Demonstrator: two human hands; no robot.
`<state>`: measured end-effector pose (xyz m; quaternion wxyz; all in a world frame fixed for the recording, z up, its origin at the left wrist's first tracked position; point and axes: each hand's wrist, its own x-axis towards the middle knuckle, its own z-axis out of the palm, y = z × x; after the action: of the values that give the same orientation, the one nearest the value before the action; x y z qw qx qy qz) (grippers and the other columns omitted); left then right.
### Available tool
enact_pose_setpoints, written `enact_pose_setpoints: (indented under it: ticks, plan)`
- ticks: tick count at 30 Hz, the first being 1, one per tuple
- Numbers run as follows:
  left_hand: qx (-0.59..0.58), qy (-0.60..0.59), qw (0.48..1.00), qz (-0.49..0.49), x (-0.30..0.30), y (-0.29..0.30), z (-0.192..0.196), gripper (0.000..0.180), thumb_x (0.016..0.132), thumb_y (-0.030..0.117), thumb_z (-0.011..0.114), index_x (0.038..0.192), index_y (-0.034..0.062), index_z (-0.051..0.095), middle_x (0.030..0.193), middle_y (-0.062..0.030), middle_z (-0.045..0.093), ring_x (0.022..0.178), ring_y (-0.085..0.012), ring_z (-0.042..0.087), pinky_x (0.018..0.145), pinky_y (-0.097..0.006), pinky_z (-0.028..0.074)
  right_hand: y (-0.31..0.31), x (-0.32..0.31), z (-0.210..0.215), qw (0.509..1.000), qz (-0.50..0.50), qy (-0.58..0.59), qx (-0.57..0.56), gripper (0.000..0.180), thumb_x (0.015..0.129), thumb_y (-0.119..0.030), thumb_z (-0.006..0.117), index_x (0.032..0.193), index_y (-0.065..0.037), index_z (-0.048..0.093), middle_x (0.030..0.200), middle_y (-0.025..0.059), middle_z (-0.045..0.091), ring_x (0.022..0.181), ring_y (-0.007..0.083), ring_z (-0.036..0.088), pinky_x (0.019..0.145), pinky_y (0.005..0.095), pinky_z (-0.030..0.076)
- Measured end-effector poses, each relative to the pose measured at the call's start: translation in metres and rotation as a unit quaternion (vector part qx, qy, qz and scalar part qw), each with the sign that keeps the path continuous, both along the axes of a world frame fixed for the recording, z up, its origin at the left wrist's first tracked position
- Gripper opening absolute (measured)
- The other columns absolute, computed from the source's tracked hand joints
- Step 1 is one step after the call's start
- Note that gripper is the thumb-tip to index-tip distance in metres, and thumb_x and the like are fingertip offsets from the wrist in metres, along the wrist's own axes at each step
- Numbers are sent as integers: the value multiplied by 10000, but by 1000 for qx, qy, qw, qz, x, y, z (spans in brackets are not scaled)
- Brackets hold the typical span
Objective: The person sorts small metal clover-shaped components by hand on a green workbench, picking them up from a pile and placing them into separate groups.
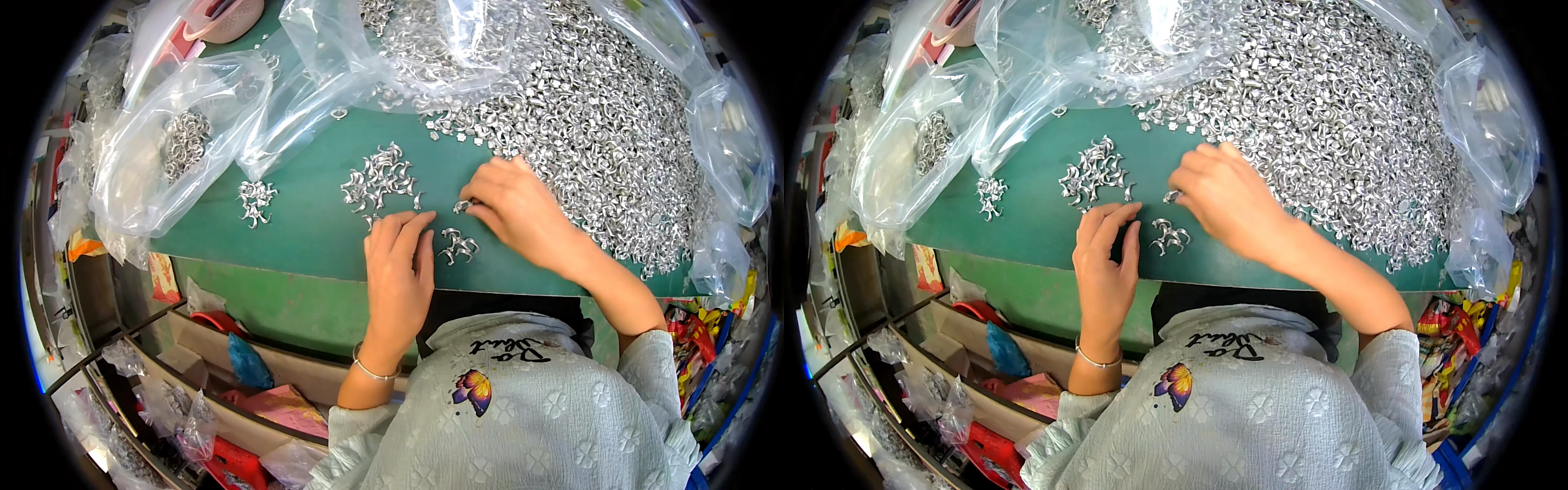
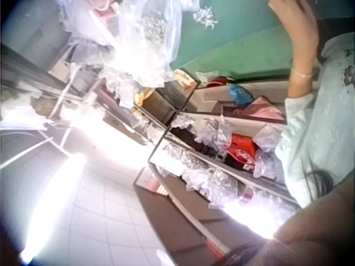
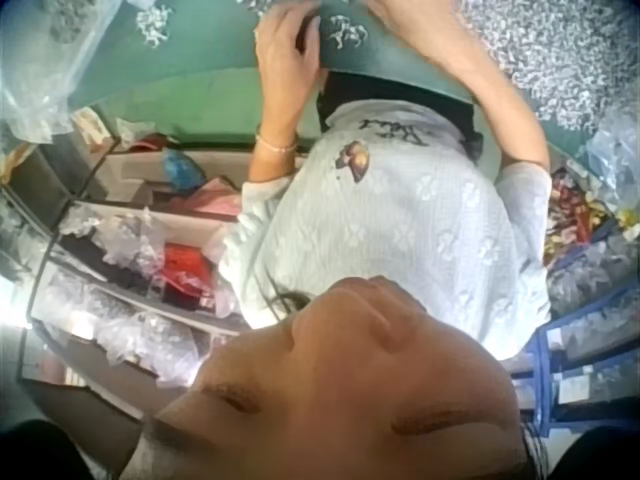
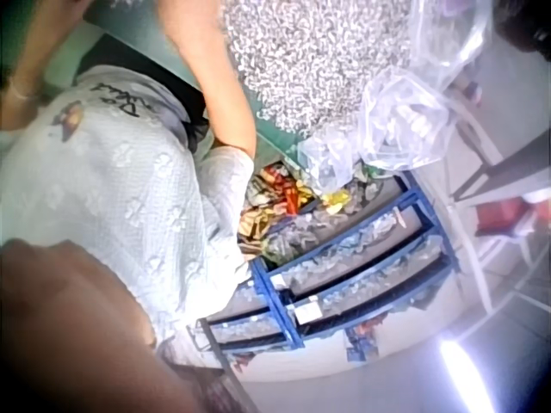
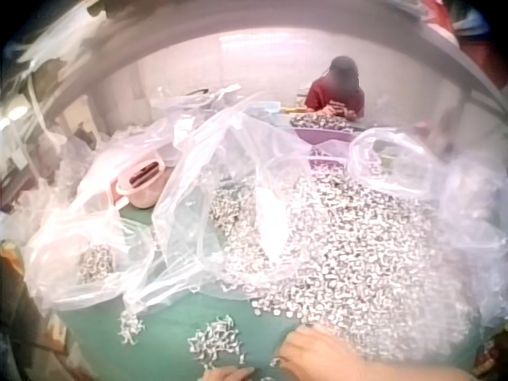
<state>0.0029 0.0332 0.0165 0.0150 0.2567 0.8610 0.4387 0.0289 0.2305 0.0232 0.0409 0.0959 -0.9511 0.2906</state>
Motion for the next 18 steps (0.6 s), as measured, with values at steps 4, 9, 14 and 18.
enact_pose_setpoints:
  ticks: [4,9,14,18]
  plan:
    - [42,10,999,-6,2,4,-6,273,818,-62,653,1086,-8,645,1014,-146,620,882,-300,600,806,-373,482,-9,7,9,999,34,-35,-3,150,791,-71,700,927,-34,650,863,85,595,856,270,554,774,374,401]
    - [28,4,997,-65,12,6,-1,447,767,47,753,1185,-3,605,1164,-139,579,1019,-317,554,871,-406,446,8,14,12,999,-13,-29,-25,141,783,-71,695,917,-35,670,895,76,571,907,259,541,786,369,410]
    - [-52,23,992,-114,19,14,-11,475,727,129,783,1164,41,617,1201,-96,540,1100,-315,486,895,-416,382,4,18,10,1000,12,-1,8,143,788,-41,681,927,-15,664,937,91,591,913,280,551,786,387,437]
    - [-46,63,991,-110,24,21,-19,378,746,73,750,1104,59,630,1132,-91,543,1058,-309,497,863,-420,393,14,16,16,1000,-28,3,-3,160,785,-30,682,939,3,654,923,99,585,914,292,549,823,388,452]
